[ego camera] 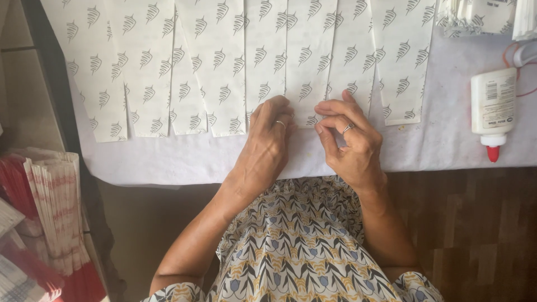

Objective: Aligning, stacking, and applying glue to paper packaging sleeves

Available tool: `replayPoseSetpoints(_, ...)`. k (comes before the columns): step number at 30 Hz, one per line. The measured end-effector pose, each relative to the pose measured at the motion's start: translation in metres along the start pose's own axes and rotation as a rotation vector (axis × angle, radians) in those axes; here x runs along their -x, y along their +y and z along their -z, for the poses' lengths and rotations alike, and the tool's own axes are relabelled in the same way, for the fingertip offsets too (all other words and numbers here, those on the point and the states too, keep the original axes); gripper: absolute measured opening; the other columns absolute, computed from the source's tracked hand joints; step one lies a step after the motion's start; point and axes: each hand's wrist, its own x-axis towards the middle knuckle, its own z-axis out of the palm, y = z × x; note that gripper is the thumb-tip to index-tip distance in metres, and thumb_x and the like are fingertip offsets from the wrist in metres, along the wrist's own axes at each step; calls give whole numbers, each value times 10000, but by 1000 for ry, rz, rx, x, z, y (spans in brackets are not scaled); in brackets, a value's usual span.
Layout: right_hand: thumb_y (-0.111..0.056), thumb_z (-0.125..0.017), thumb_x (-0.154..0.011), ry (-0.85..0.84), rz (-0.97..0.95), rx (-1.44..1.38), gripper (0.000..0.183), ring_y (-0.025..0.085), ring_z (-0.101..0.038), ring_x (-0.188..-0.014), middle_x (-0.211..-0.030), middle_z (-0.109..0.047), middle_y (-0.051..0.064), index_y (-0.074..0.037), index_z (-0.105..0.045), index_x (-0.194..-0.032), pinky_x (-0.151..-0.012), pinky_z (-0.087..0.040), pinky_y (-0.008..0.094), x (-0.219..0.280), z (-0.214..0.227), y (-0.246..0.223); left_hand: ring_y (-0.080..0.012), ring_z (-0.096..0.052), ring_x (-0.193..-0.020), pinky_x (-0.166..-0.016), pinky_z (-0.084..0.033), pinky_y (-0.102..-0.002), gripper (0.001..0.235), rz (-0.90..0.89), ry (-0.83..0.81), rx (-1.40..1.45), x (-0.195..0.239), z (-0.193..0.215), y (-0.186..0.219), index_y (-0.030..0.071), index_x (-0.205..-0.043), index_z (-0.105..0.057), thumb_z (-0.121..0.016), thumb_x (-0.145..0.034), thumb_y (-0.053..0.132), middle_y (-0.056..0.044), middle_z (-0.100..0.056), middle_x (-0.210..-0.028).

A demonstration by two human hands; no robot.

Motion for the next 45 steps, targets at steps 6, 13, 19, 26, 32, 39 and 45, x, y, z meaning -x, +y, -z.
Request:
replayPoseSetpoints(6,40,-843,-875,22,-56,-53,166,292,-758,-1001,-1100,-717,109,5,-681,-866,-1189,-415,488,-12,5,-6,-268,-624,-1176,-1042,-520,-462,70,80,-2,119,-3,-9,-3,-90,-833,-719,-742,-859,-28,-110,-641,-931)
replayPoseSetpoints(13,10,-873,-847,56,-96,-91,235,327,-721,-1010,-1032,-683,134,18,-686,-990,-1188,-374,551,-13,-5,-6,-377,-694,-1076,-943,-578,-507,165,195,59,335,-4,-2,3,-64,-928,-649,-739,-803,-124,-156,-611,-1033)
replayPoseSetpoints(19,37,-819,-873,-10,-147,-109,158,306,-731,-1047,-1046,-718,109,-1,-711,-983,-1203,-378,505,-15,5,-10,-379,-711,-1002,-930,-576,-495,128,232,84,328,-4,1,6,-77,-936,-655,-689,-838,-153,-161,-600,-973)
replayPoseSetpoints(26,51,-836,-868,-6,-117,-91,187,332,-725,-1055,-1037,-707,123,2,-705,-992,-1179,-396,533,-17,7,-12,-328,-679,-984,-968,-539,-471,263,159,148,97,-6,-22,4,-33,-887,-629,-856,-757,-4,-148,-589,-956)
replayPoseSetpoints(32,84,-794,-880,-40,-124,-48,183,316,-718,-1101,-1069,-715,102,-10,-717,-1017,-1161,-423,531,-18,6,-19,-420,-709,-958,-853,-589,-492,146,208,135,285,-2,-11,6,-31,-965,-604,-710,-873,-69,-161,-584,-1031)
replayPoseSetpoints(39,31,-807,-906,41,-96,-46,145,322,-718,-1064,-1031,-695,110,2,-692,-990,-1164,-413,537,-14,-3,-14,-420,-702,-990,-884,-572,-487,74,210,118,266,2,-8,9,-20,-996,-596,-618,-940,-63,-158,-573,-1053)
replayPoseSetpoints(45,149,-718,-923,41,-47,-7,195,353,-689,-1139,-1151,-683,153,21,-708,-1069,-1180,-401,546,-13,-4,-25,-405,-673,-1135,-1038,-529,-529,161,174,115,360,13,18,18,-61,-1097,-639,-550,-969,-100,-219,-608,-1159)
